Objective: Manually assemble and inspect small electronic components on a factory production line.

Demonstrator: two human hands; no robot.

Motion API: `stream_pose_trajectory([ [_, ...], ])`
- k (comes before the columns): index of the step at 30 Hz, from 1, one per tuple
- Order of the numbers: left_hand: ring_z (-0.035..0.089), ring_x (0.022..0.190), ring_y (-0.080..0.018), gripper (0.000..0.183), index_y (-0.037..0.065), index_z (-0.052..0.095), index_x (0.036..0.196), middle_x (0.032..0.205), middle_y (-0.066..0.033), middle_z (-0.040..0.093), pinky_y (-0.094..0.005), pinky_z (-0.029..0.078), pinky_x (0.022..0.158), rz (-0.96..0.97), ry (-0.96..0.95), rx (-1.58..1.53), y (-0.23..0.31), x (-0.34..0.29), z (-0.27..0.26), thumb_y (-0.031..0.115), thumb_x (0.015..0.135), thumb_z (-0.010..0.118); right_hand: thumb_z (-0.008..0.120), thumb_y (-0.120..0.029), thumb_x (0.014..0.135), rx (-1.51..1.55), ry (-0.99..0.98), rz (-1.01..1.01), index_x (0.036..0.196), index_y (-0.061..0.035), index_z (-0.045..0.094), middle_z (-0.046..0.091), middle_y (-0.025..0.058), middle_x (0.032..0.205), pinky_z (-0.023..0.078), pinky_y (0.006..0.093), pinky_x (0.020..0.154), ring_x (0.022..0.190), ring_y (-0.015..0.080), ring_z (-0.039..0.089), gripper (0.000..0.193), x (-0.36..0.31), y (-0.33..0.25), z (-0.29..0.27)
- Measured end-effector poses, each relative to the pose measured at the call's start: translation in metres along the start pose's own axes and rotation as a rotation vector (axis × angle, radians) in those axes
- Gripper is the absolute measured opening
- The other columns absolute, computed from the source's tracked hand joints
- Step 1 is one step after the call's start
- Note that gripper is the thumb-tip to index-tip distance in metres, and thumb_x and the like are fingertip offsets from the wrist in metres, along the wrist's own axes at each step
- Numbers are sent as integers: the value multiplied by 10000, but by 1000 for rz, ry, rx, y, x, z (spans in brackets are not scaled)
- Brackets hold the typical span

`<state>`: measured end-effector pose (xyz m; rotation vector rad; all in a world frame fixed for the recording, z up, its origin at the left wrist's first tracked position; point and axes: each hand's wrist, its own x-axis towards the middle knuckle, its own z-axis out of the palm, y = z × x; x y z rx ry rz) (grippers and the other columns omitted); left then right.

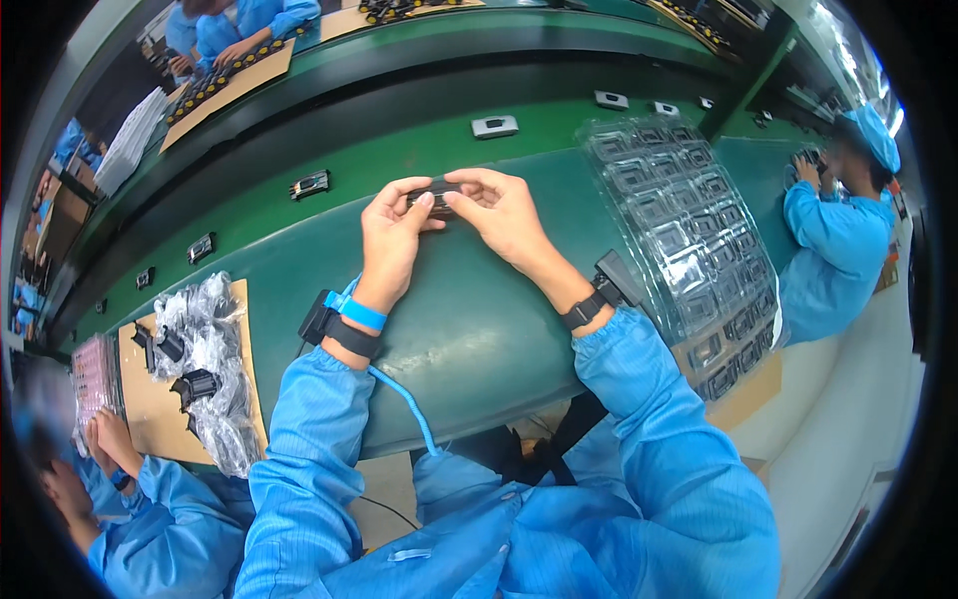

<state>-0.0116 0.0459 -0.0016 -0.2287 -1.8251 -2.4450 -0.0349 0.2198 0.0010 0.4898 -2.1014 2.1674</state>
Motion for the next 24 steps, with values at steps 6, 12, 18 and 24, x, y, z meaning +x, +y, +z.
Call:
stream_pose_trajectory([
  [6,720,988,-158,255,-22,612,1283,1122,-103,735,-287,610,810,-6,-25,44,6,-2,2,57,1042,625,802,-103,888,-165,26,-60,1088,11,751,645,-2,770,498,247,628,678,52,559,235,-2,-8,5],
  [12,708,911,-132,261,-21,638,1229,1055,-92,733,-263,607,760,-11,-99,35,1,1,5,22,981,707,732,-95,933,-80,60,-68,1115,14,749,726,63,861,552,297,727,771,129,667,213,-23,-8,-11],
  [18,704,884,-128,235,-23,646,1199,1034,-92,733,-259,596,730,20,-70,64,2,-1,2,15,976,709,619,-36,915,-1200,354,-283,1024,-20,759,719,197,1012,556,479,913,997,400,690,178,-86,-97,-147],
  [24,709,886,-135,214,-22,647,1188,1031,-89,732,-260,596,724,13,-56,105,0,1,2,4,981,694,619,-3,862,-1656,299,331,1123,-62,749,621,246,1213,556,499,964,1132,444,637,298,-106,-98,-268],
])
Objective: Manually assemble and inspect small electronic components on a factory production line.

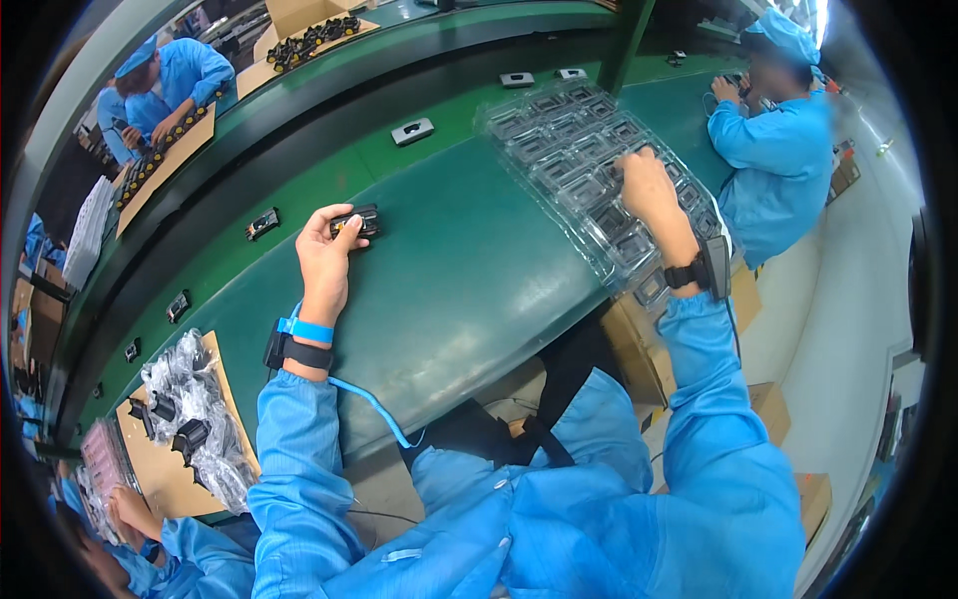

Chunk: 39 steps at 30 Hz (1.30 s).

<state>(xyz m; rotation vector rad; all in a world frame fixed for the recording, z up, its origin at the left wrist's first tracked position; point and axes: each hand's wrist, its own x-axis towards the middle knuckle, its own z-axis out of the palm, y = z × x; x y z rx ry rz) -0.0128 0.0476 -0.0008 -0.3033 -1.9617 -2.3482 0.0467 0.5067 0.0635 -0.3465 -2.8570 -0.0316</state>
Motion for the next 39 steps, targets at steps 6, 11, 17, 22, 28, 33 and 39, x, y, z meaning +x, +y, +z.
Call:
stream_pose_trajectory([
  [6,708,876,-134,199,-11,655,1174,1034,-95,730,-260,600,711,11,27,-25,1,-3,-7,-7,979,691,624,36,823,44,-10,-169,1030,-95,792,631,241,1149,559,487,929,1047,438,674,298,6,24,-5],
  [11,720,847,-142,191,-43,649,1148,1013,-108,729,-247,611,696,8,66,-75,-2,-5,-5,-14,967,700,679,63,743,123,-115,-433,944,-60,769,656,211,1063,541,480,918,1041,432,659,252,29,51,-12],
  [17,718,827,-142,191,-45,658,1128,991,-102,725,-256,616,695,17,65,-92,-4,-4,3,-9,950,719,802,-19,719,214,-302,-426,934,2,702,721,178,838,548,462,779,859,399,699,238,47,56,-54],
  [22,712,825,-134,199,-38,657,1140,973,-87,713,-254,617,697,19,113,-90,-5,-5,-3,12,960,725,694,-65,928,637,-99,-517,1148,43,700,748,206,992,554,413,838,897,355,717,246,19,-50,-77],
  [28,741,899,-184,185,-30,654,1173,1042,-120,729,-291,624,734,23,65,-140,-5,-1,-8,99,1043,629,758,-166,952,912,-226,-803,1162,23,729,587,54,699,428,285,596,644,97,485,284,13,-216,-50],
  [33,740,928,-196,352,-20,660,1174,1076,-119,728,-323,626,768,-1,80,-251,0,-2,-7,289,1121,499,735,-146,964,1151,-363,-687,1110,0,768,665,66,828,474,287,672,739,116,586,210,16,-278,-9],
  [39,723,963,-194,359,-13,672,1183,1068,-116,716,-322,629,781,-19,45,-292,3,-6,-5,294,1118,498,722,-123,967,1059,-201,-726,1097,-21,782,648,78,925,492,293,717,789,160,610,176,11,-295,15],
])
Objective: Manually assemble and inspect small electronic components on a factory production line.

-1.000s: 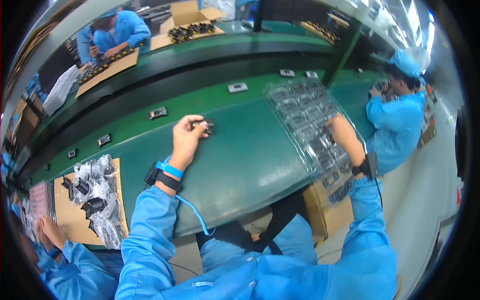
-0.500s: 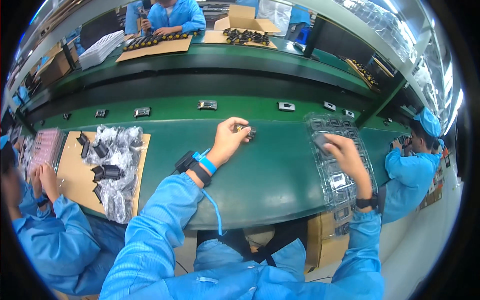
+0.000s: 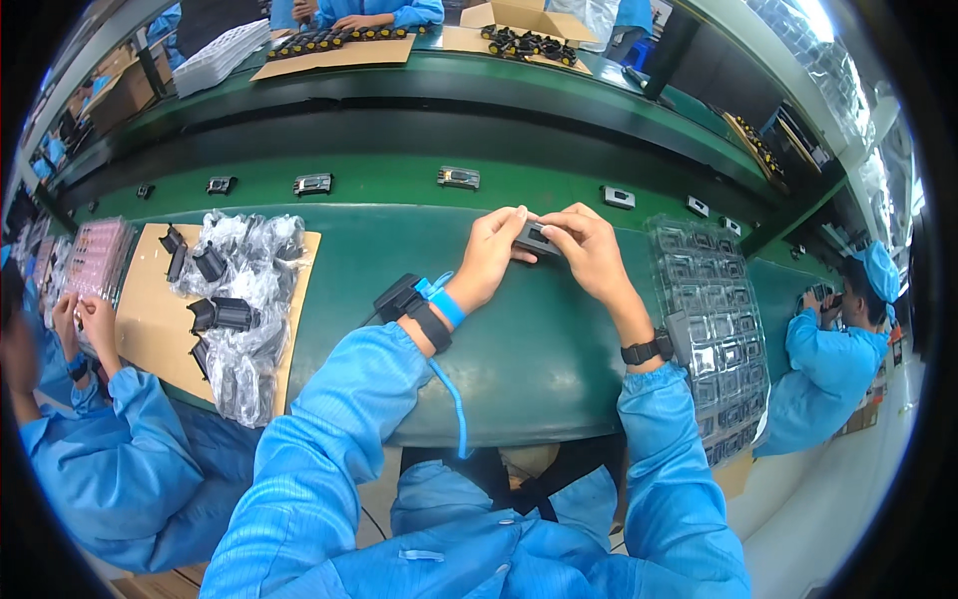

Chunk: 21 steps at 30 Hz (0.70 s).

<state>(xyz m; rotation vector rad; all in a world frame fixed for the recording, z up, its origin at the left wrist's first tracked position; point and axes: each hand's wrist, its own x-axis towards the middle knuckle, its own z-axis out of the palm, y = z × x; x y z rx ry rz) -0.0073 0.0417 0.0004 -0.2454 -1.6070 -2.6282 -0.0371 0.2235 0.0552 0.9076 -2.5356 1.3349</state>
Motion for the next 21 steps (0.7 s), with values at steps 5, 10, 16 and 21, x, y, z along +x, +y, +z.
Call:
stream_pose_trajectory([
  [5,718,952,-179,260,-18,610,1270,1076,-110,716,-316,632,769,12,32,15,-1,0,1,157,1086,555,732,-118,956,-30,83,28,1087,-19,785,644,73,935,489,299,693,785,149,595,172,-1,11,15],
  [10,721,1017,-199,303,-4,535,1373,1166,-131,710,-333,635,827,10,63,-5,-4,1,-5,78,1081,528,764,-57,917,190,189,7,1143,-1,765,635,76,1042,529,257,708,825,118,602,233,-20,5,32],
  [16,700,1053,-155,275,19,561,1350,1173,-89,716,-306,595,897,26,-12,61,-3,2,-1,85,1084,531,721,-34,956,337,190,106,1235,16,742,677,76,1079,540,246,757,869,97,622,285,-19,26,26],
  [21,698,1053,-139,262,23,584,1328,1154,-70,724,-297,579,906,-20,-33,50,-1,2,-1,86,1075,554,673,-13,991,276,249,67,1193,27,759,723,82,1026,532,247,800,905,112,664,223,-23,29,31],
])
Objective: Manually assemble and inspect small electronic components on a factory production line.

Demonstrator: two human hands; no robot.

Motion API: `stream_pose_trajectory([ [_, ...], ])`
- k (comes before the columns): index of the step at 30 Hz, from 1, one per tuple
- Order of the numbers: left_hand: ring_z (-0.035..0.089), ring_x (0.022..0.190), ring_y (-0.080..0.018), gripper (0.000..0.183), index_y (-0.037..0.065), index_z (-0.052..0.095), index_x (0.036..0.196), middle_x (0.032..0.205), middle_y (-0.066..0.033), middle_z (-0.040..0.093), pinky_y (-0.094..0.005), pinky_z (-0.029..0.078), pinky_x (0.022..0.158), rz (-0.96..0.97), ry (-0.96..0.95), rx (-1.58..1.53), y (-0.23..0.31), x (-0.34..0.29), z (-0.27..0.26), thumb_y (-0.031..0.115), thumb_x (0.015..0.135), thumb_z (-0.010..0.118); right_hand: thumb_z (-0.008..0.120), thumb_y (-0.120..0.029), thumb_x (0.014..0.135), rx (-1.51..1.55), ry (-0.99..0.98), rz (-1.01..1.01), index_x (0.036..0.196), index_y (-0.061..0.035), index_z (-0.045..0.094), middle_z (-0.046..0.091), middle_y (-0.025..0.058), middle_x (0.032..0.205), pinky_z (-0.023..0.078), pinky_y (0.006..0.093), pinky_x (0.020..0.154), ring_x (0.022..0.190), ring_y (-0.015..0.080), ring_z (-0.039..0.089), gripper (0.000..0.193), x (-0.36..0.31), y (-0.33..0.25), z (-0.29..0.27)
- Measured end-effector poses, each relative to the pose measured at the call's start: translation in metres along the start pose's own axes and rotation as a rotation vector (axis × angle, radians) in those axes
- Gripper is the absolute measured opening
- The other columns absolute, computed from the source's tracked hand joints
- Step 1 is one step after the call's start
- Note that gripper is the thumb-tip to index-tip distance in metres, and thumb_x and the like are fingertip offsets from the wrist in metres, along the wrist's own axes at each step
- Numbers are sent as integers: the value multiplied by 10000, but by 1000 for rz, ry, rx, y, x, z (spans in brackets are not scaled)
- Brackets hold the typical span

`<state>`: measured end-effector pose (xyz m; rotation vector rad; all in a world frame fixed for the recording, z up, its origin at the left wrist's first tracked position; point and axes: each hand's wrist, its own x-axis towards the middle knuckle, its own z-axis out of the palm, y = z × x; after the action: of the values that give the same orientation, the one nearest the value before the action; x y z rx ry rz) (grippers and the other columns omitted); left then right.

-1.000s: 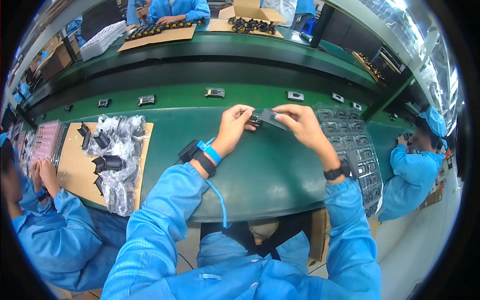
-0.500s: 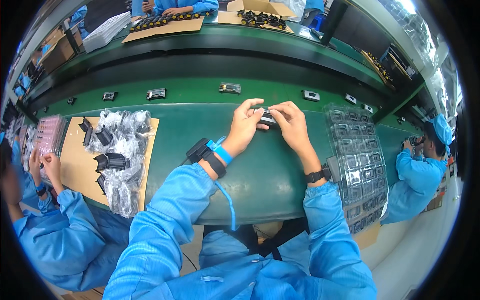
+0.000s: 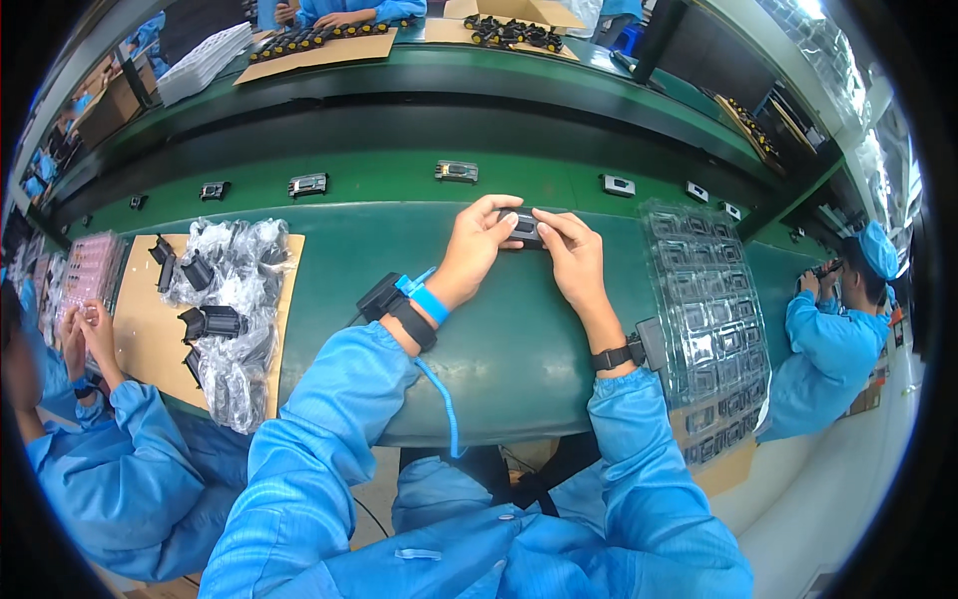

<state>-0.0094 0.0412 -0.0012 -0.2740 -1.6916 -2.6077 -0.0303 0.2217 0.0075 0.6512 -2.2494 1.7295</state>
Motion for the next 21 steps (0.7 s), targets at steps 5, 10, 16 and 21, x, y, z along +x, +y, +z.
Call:
stream_pose_trajectory([
  [5,695,1041,-134,235,26,615,1296,1137,-65,722,-293,586,898,9,-23,48,-4,3,-2,82,1079,543,683,-8,983,62,-23,96,1189,30,757,736,58,1031,536,249,825,900,106,662,223,2,-1,-4],
  [10,698,1050,-167,341,16,529,1402,1161,-109,710,-323,603,889,33,52,36,-8,2,-5,91,1072,569,704,-18,975,230,24,141,1182,25,749,736,30,1019,523,237,817,901,84,646,216,12,11,2],
  [16,741,1018,-288,549,-51,364,1492,1225,-224,675,-360,630,844,12,139,-65,-10,9,10,112,1041,632,697,-73,986,-102,139,97,1196,15,735,744,61,1023,529,297,801,867,134,653,231,108,66,-56],
  [21,744,906,-250,485,-56,418,1450,1118,-197,687,-329,628,765,11,177,-15,-10,3,-2,62,1024,619,686,-55,922,-855,213,-261,1370,-112,647,590,174,1179,477,461,1010,1123,376,584,453,105,74,-20],
])
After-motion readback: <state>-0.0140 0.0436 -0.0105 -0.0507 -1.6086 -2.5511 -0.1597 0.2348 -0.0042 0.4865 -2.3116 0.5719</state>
